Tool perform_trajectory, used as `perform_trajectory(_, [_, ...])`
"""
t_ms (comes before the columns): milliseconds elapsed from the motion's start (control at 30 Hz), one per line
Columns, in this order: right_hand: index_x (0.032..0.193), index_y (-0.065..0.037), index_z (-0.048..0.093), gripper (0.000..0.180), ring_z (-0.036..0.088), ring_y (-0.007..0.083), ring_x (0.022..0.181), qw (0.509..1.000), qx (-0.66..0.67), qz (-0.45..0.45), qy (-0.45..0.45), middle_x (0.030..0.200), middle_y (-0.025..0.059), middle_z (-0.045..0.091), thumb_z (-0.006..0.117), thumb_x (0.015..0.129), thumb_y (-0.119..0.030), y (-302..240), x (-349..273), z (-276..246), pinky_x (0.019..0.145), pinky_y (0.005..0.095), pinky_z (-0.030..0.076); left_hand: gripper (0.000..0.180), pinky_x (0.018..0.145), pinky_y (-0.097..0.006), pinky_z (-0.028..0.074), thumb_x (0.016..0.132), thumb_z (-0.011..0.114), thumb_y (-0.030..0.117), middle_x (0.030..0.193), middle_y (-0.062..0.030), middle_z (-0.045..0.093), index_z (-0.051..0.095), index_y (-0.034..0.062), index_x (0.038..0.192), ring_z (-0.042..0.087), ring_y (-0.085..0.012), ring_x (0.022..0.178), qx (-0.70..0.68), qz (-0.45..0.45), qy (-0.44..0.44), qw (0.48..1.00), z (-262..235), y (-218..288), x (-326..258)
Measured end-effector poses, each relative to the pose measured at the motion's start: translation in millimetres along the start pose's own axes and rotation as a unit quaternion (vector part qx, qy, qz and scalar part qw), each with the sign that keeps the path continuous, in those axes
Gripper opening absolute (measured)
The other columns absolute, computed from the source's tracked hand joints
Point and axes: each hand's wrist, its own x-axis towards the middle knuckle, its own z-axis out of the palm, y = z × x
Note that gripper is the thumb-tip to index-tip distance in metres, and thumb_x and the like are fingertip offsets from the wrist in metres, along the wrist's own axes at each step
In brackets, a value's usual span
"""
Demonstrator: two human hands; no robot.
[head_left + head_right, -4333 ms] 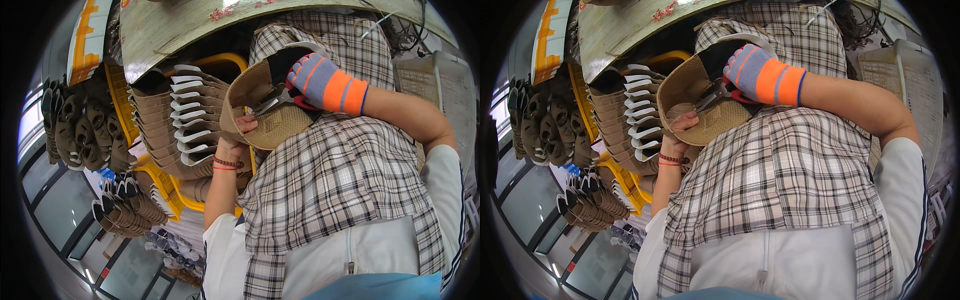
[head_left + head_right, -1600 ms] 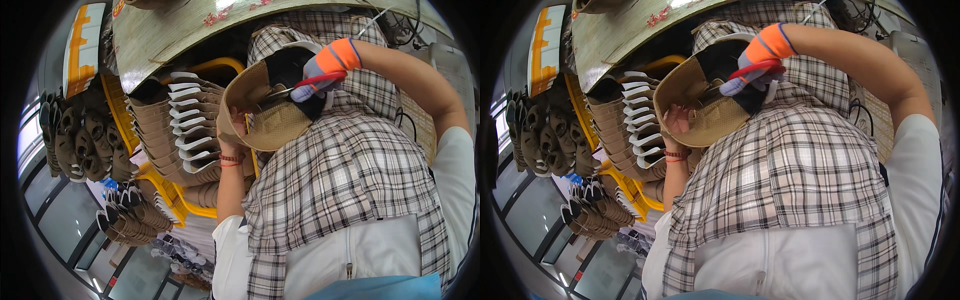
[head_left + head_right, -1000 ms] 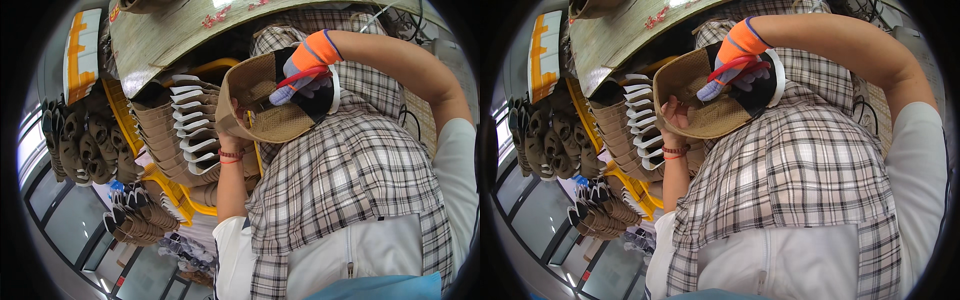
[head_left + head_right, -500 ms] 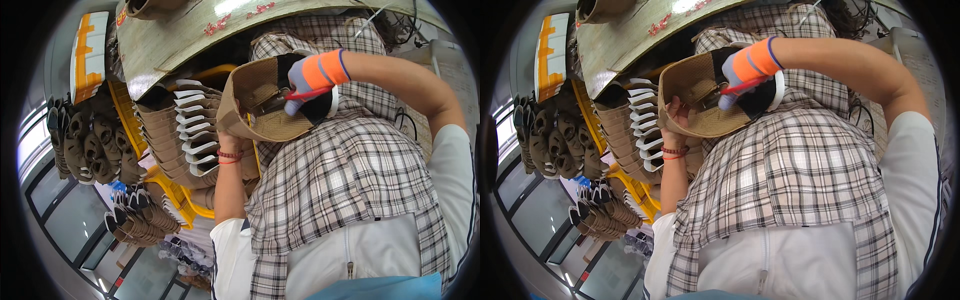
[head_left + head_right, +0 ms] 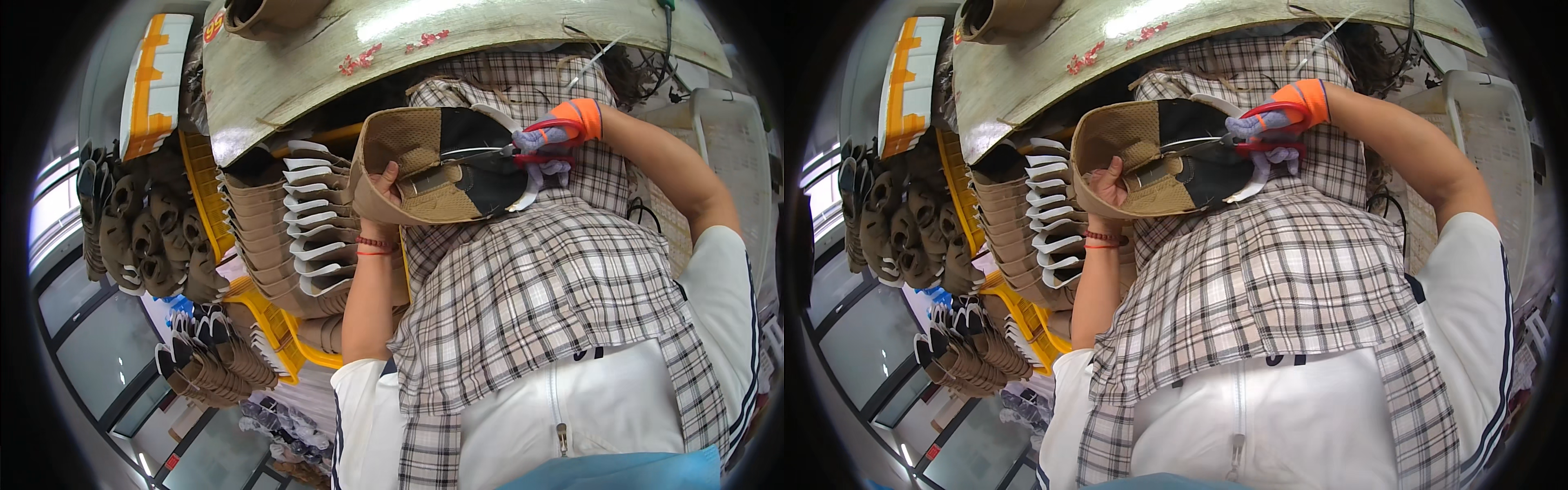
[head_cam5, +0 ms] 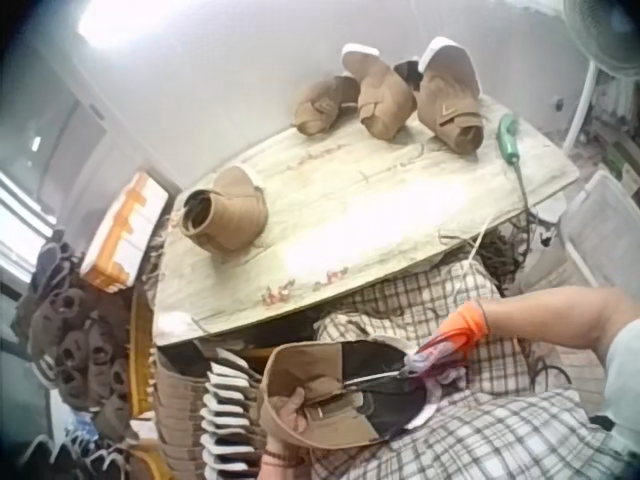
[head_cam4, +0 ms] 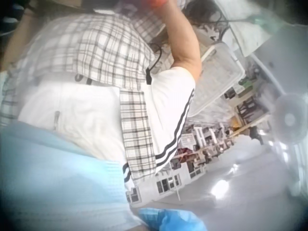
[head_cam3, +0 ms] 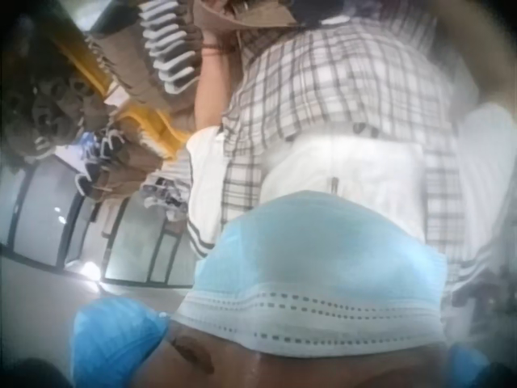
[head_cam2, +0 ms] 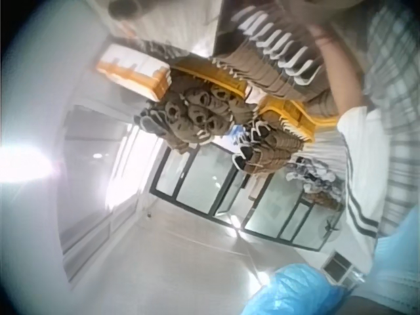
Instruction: The person repeatedly picks up brown shoe uppers from a yellow bin and uses red-handled scissors to trim the inner lining or excess material. After trimming each unit, the person places it on the workbench and retrieves another from the bin.
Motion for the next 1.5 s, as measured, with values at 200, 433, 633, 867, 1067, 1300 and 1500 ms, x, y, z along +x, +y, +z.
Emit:
perform_trajectory(200, [0.085, 0.005, 0.066, 0.087, 0.052, 0.0154, 0.048, 0.994, -0.088, 0.013, 0.063, 0.057, 0.0044, 0.048, 0.034, 0.086, -0.076, -18, -3, 8, 0.055, 0.0327, 0.055, 0.042, 0.095, -0.041, 0.049, 0.093, 0.061, 0.017, 0.123, -0.0148, 0.058, 0.048, -0.0062, 0.126, 0.058, -0.0249, 0.108, 0.029, 0.000, 0.015, 0.999, -21, -9, 3])
perform_trajectory(433, [0.079, 0.004, 0.067, 0.083, 0.049, 0.0153, 0.042, 0.983, -0.146, -0.016, 0.107, 0.050, 0.0022, 0.046, 0.041, 0.085, -0.075, -13, -20, 17, 0.047, 0.0301, 0.051, 0.041, 0.096, -0.039, 0.047, 0.093, 0.062, 0.016, 0.121, -0.0142, 0.058, 0.050, -0.0062, 0.125, 0.056, -0.0238, 0.110, 0.007, -0.003, 0.006, 1.000, -2, -1, -1])
perform_trajectory(633, [0.091, -0.002, 0.063, 0.063, 0.051, 0.0134, 0.050, 0.909, -0.239, -0.269, 0.208, 0.056, 0.0037, 0.052, 0.034, 0.097, -0.057, 17, -53, 39, 0.050, 0.0299, 0.042, 0.038, 0.096, -0.036, 0.045, 0.089, 0.064, 0.011, 0.121, -0.0152, 0.059, 0.054, -0.0050, 0.122, 0.056, -0.0232, 0.110, 0.443, 0.164, -0.016, 0.881, -4, 42, -34])
perform_trajectory(867, [0.097, 0.003, 0.062, 0.080, 0.047, 0.0114, 0.053, 0.909, -0.051, -0.320, 0.260, 0.060, 0.0013, 0.051, 0.033, 0.090, -0.071, 47, -62, 48, 0.054, 0.0280, 0.048, 0.031, 0.082, -0.038, 0.053, 0.074, 0.061, 0.008, 0.104, -0.0169, 0.065, 0.065, 0.0015, 0.105, 0.065, -0.0311, 0.097, 0.791, 0.435, -0.256, 0.346, 152, 230, -54])
perform_trajectory(1067, [0.099, 0.005, 0.061, 0.078, 0.050, 0.0128, 0.054, 0.891, 0.043, -0.375, 0.254, 0.063, 0.0028, 0.052, 0.032, 0.093, -0.067, 36, -62, 58, 0.061, 0.0307, 0.052, 0.027, 0.082, -0.038, 0.051, 0.078, 0.057, 0.009, 0.105, -0.0126, 0.065, 0.063, 0.0026, 0.104, 0.064, -0.0288, 0.095, 0.825, 0.541, -0.115, 0.116, 145, 354, 33])
perform_trajectory(1300, [0.100, 0.006, 0.059, 0.076, 0.050, 0.0135, 0.056, 0.878, 0.077, -0.408, 0.239, 0.066, 0.0039, 0.050, 0.030, 0.094, -0.064, 43, -50, 50, 0.064, 0.0328, 0.054, 0.028, 0.093, -0.038, 0.047, 0.082, 0.053, 0.010, 0.117, -0.0101, 0.061, 0.064, 0.0102, 0.108, 0.058, -0.0279, 0.109, 0.826, 0.524, -0.171, 0.114, 126, 352, 196])
perform_trajectory(1500, [0.108, 0.005, 0.058, 0.079, 0.050, 0.0115, 0.061, 0.892, 0.129, -0.394, 0.180, 0.069, 0.0013, 0.050, 0.031, 0.092, -0.068, 49, -47, 49, 0.071, 0.0319, 0.055, 0.026, 0.091, -0.038, 0.046, 0.082, 0.051, 0.005, 0.108, -0.0125, 0.060, 0.062, 0.0097, 0.105, 0.056, -0.0322, 0.104, 0.821, 0.409, -0.176, 0.358, 89, 326, 285])
